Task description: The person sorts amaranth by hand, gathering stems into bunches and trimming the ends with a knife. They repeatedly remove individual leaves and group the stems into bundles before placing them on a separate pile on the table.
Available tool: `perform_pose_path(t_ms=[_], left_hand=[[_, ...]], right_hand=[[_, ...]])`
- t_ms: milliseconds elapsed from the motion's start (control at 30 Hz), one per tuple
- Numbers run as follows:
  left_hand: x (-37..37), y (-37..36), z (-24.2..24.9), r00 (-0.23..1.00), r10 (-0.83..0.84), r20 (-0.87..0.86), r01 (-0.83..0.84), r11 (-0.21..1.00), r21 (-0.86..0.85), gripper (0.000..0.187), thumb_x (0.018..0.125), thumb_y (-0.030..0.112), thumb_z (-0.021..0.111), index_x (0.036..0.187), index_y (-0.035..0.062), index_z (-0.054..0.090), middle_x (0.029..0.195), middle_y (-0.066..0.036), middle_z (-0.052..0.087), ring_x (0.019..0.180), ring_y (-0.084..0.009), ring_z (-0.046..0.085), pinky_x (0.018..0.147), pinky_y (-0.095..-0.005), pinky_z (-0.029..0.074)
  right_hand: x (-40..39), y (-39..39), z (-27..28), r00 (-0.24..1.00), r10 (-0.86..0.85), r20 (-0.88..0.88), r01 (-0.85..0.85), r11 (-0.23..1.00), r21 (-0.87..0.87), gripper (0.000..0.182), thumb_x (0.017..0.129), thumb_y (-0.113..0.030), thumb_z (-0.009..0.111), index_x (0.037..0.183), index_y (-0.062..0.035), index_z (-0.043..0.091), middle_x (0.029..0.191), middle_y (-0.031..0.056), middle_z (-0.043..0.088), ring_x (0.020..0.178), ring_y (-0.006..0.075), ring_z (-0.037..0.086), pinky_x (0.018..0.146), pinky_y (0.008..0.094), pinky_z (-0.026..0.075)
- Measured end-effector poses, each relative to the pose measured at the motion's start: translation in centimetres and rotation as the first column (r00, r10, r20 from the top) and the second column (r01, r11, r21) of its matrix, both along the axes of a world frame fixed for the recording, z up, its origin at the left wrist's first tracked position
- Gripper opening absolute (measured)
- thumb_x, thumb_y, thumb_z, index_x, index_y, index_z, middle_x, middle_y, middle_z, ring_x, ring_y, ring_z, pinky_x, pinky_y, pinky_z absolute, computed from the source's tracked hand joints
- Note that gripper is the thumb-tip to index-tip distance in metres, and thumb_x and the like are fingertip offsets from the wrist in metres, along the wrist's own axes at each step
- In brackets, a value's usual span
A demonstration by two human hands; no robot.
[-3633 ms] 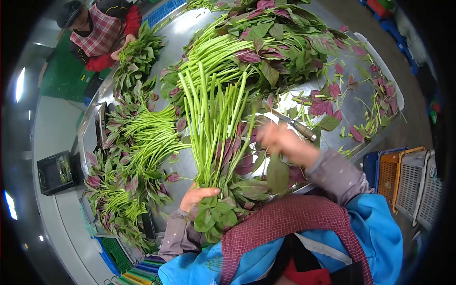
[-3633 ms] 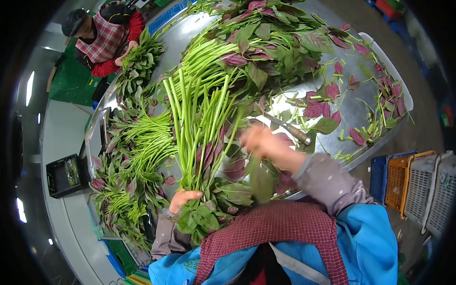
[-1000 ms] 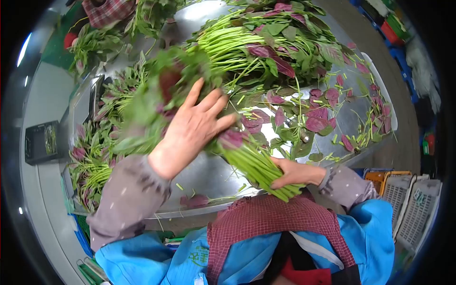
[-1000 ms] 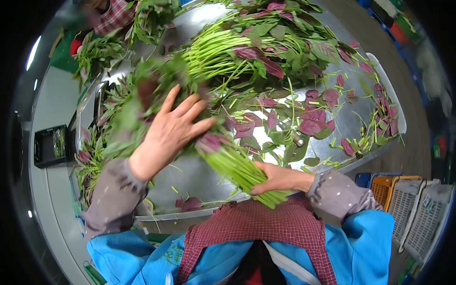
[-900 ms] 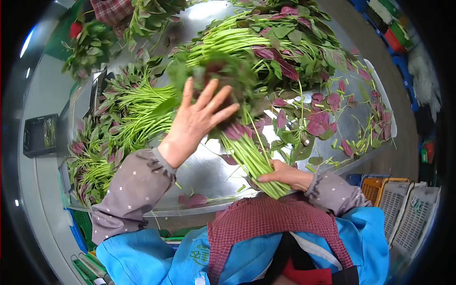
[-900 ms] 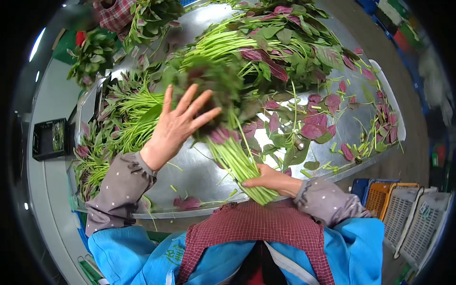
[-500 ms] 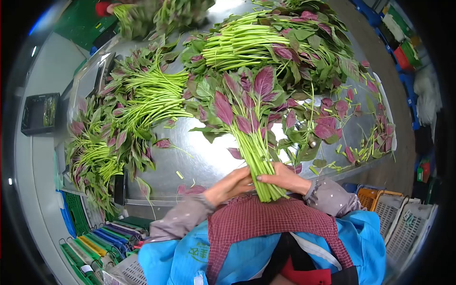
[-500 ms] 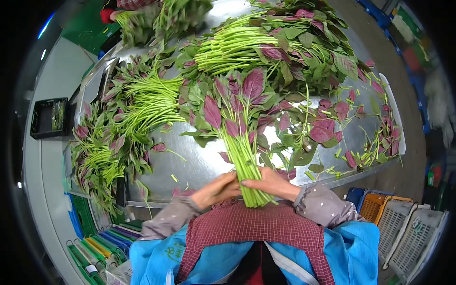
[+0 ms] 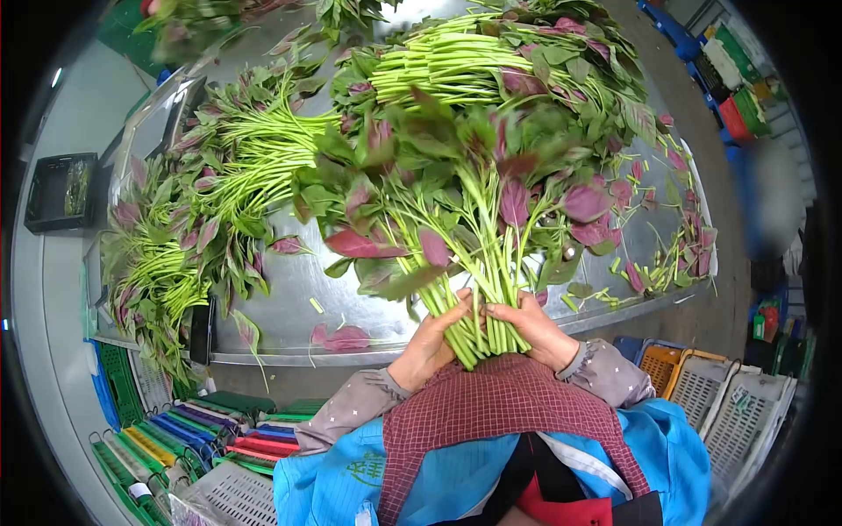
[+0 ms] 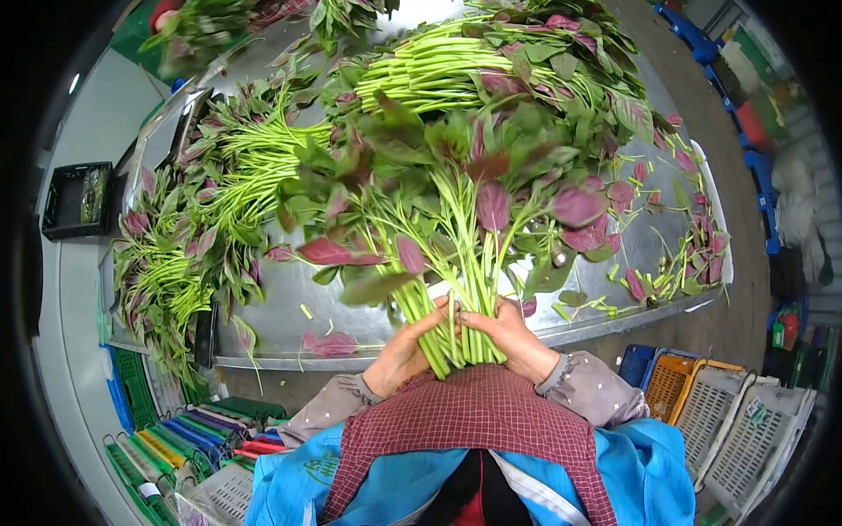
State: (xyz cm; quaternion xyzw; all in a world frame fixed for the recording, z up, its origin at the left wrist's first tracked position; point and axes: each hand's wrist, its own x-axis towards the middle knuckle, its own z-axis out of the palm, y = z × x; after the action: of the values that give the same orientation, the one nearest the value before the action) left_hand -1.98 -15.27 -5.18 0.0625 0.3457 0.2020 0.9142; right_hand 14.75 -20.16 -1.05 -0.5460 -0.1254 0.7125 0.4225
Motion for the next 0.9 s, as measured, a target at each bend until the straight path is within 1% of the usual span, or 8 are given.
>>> perform_pose_path(t_ms=[333,500,600,633,700,733,833,900], left_hand=[[-1.2,0.5,4.0,0.980,0.047,-0.195,0.035,0.919,0.393,0.036,0.080,0.004,0.058,0.112,0.0012,0.042,0.095,-0.012,0.058,0.077,-0.0168,0.059,0.069,-0.0325,0.052],[-6.0,6.5,8.4,0.783,0.188,-0.592,0.197,0.828,0.525,0.017,0.075,0.007,0.063,0.085,0.0058,0.050,0.064,0.000,0.048,0.047,-0.0081,0.042,0.042,-0.0233,0.036],[-11.5,11.7,12.5,0.786,0.393,-0.476,0.185,0.585,0.789,0.015,0.082,0.016,0.057,0.073,0.0051,0.051,0.053,0.003,0.042,0.043,-0.0053,0.037,0.040,-0.0204,0.031],[-10.8,12.2,12.6,0.577,0.423,-0.699,0.476,0.521,0.709,0.017,0.081,0.019,0.059,0.074,0.0040,0.052,0.054,0.002,0.044,0.044,-0.0048,0.038,0.040,-0.0207,0.031],[-12.5,14.6,9.1,0.473,0.520,-0.712,0.804,0.077,0.590,0.015,0.081,0.018,0.059,0.082,0.0035,0.055,0.057,-0.001,0.050,0.046,-0.0059,0.043,0.041,-0.0209,0.033],[-11.9,15.4,10.6,0.447,0.584,-0.677,0.855,-0.057,0.516,0.014,0.082,0.017,0.058,0.086,0.0032,0.057,0.060,-0.003,0.054,0.047,-0.0086,0.048,0.043,-0.0223,0.037],[-12.8,16.7,16.5,0.843,0.352,-0.406,0.220,0.463,0.858,0.028,0.081,0.017,0.059,0.100,-0.0034,0.054,0.067,-0.005,0.057,0.055,-0.0158,0.052,0.051,-0.0290,0.042],[-11.3,16.8,11.1,0.679,0.387,-0.624,0.588,0.223,0.778,0.030,0.081,0.017,0.060,0.101,-0.0033,0.054,0.068,-0.004,0.057,0.055,-0.0156,0.051,0.051,-0.0286,0.041]], right_hand=[[1.5,-0.8,2.4,0.937,-0.114,0.329,-0.032,0.914,0.405,0.045,0.076,-0.002,0.057,0.115,0.0008,0.036,0.081,0.0060,0.054,0.071,0.0167,0.060,0.065,0.0261,0.050],[9.9,-0.3,2.6,0.478,-0.213,0.852,-0.263,0.891,0.370,0.040,0.078,-0.003,0.054,0.116,-0.0007,0.042,0.080,0.0043,0.054,0.055,0.0093,0.052,0.047,0.0227,0.043],[12.7,-0.8,10.8,0.466,-0.421,0.778,-0.033,0.871,0.491,0.039,0.079,-0.007,0.052,0.117,-0.0011,0.044,0.075,0.0014,0.055,0.051,0.0061,0.047,0.045,0.0203,0.038],[13.4,-0.6,9.8,0.470,-0.424,0.774,-0.031,0.869,0.494,0.039,0.079,-0.007,0.052,0.117,-0.0011,0.044,0.075,0.0014,0.055,0.051,0.0061,0.047,0.045,0.0203,0.038],[14.7,0.6,7.6,0.023,-0.514,0.858,-0.537,0.718,0.444,0.031,0.080,-0.007,0.052,0.110,-0.0024,0.047,0.072,-0.0005,0.053,0.047,0.0040,0.042,0.042,0.0187,0.034],[14.4,0.8,9.8,0.009,-0.539,0.842,-0.546,0.702,0.456,0.031,0.080,-0.007,0.052,0.110,-0.0024,0.047,0.072,-0.0005,0.053,0.047,0.0040,0.042,0.042,0.0187,0.034],[14.3,0.1,15.6,0.453,-0.587,0.670,0.017,0.758,0.652,0.029,0.083,-0.016,0.052,0.109,-0.0030,0.048,0.071,0.0002,0.052,0.046,0.0043,0.040,0.042,0.0179,0.031],[14.5,0.8,13.5,0.318,-0.501,0.805,-0.052,0.838,0.543,0.031,0.085,-0.021,0.051,0.110,-0.0032,0.048,0.075,0.0013,0.052,0.049,0.0043,0.041,0.043,0.0180,0.032]])
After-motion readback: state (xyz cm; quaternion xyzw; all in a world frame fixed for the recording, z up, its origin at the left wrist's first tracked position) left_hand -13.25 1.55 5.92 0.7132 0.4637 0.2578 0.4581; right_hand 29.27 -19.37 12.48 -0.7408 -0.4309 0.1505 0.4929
